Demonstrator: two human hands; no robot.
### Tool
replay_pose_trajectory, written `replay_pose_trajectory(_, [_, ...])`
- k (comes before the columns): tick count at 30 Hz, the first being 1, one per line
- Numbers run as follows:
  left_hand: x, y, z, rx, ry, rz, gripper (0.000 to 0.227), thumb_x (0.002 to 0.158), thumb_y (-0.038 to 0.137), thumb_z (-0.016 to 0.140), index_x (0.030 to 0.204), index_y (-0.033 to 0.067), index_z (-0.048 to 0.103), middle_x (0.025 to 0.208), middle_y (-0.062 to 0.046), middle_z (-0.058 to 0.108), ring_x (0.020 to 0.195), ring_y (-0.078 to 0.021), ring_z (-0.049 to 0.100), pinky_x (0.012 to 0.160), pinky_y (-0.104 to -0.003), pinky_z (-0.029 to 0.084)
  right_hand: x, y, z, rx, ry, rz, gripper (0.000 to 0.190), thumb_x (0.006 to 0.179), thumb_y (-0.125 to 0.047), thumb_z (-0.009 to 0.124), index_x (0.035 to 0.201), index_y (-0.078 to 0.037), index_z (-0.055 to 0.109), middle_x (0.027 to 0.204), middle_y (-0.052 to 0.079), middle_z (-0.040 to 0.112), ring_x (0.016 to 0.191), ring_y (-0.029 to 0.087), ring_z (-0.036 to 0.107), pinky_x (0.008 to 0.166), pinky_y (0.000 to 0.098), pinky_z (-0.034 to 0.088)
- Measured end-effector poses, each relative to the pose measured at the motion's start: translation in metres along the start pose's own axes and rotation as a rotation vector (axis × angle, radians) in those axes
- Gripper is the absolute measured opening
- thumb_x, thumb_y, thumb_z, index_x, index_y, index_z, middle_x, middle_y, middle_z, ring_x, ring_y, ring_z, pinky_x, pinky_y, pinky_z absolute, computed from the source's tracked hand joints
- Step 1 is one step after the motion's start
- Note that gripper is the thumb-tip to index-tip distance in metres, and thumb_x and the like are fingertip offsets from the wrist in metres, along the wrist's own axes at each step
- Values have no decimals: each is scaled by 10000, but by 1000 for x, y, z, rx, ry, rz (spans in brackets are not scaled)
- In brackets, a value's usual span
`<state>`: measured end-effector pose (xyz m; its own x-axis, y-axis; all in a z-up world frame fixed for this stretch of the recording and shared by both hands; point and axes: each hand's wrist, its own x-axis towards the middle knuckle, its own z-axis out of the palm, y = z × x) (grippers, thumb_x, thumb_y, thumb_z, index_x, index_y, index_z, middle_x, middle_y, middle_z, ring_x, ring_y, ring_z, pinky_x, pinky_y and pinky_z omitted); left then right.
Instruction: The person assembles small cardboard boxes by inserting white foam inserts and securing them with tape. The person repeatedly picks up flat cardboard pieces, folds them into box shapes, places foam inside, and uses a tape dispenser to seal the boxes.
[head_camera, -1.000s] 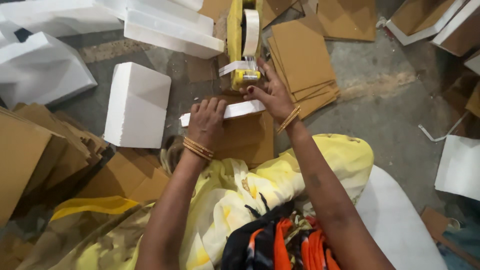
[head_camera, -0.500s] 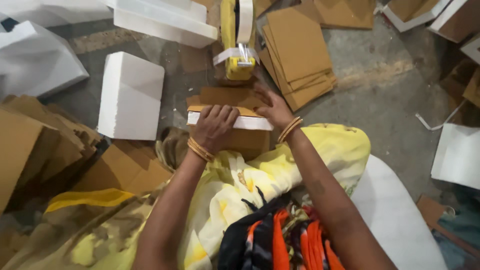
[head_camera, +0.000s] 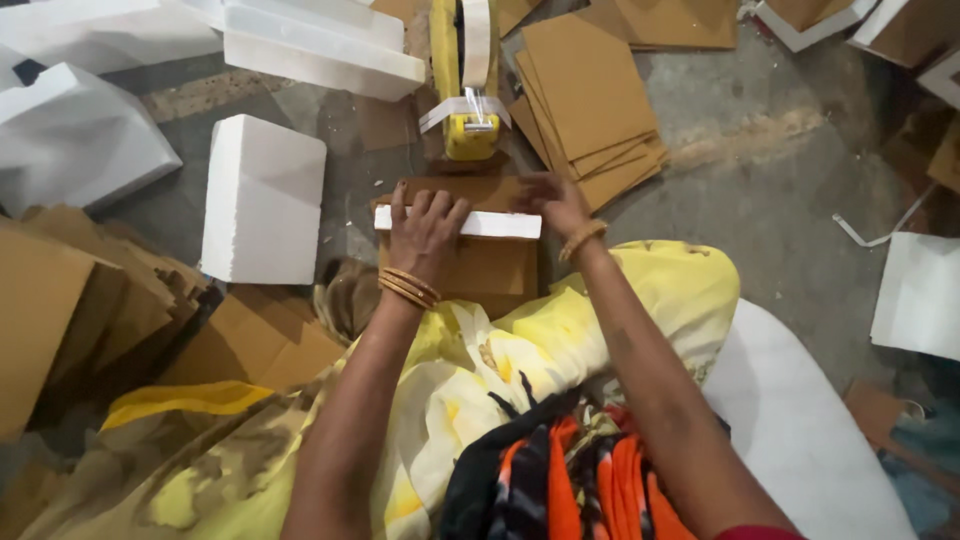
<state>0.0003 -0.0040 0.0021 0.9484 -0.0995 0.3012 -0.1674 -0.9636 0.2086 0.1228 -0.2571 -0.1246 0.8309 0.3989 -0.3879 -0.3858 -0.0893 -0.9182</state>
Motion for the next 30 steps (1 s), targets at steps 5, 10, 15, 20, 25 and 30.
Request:
replay_pose_trajectory(5, [4,-1,-7,-71,-59,-14,287,841,204,651,1127,201,631,1021,-38,591,1045,-262,584,1105,-522,333,-74,-48,9,-3,58,-80,428,955,-122,696,1366,-38,613,1233,81,670,1169,185,673,988,331,567])
replay_pose_trajectory(10, [5,-2,-4,-72,-48,-6,315,849,226,649,1160,183,628,1035,-53,587,1038,-271,582,1059,-518,354,-82,-64,64,-212,48,-312,499,796,-126,775,1268,-67,624,1245,114,692,1153,231,681,988,365,573])
replay_pose_trajectory(15, [12,-6,-2,-18,-166,10,321,873,183,658,1191,162,619,1102,-72,599,1093,-295,587,1071,-522,358,-82,-77,61,-712,188,-385,425,791,-151,855,1165,-48,682,1094,158,713,1026,301,677,862,389,537])
replay_pose_trajectory(20, [4,-48,-16,-95,-63,-11,455,717,58,668,1161,154,648,1180,-78,679,1129,-288,629,1033,-553,383,-90,-77,43,-605,235,-258,231,938,-42,618,1147,-84,706,1082,102,772,1045,228,746,901,354,563])
replay_pose_trajectory(25, [-1,-52,-22,-457,-107,-122,403,779,41,698,1173,97,633,1145,-125,703,1030,-383,656,889,-479,522,-81,-82,10,-645,95,-259,428,767,41,705,1185,-38,656,1102,156,729,1068,279,689,894,369,515])
replay_pose_trajectory(30, [-4,-51,-20,-490,-118,-135,403,792,82,737,1180,95,627,1126,-132,700,960,-391,668,823,-478,530,-50,-110,-15,-984,159,-269,342,918,29,590,1206,-87,735,1086,110,745,1002,238,713,861,345,554])
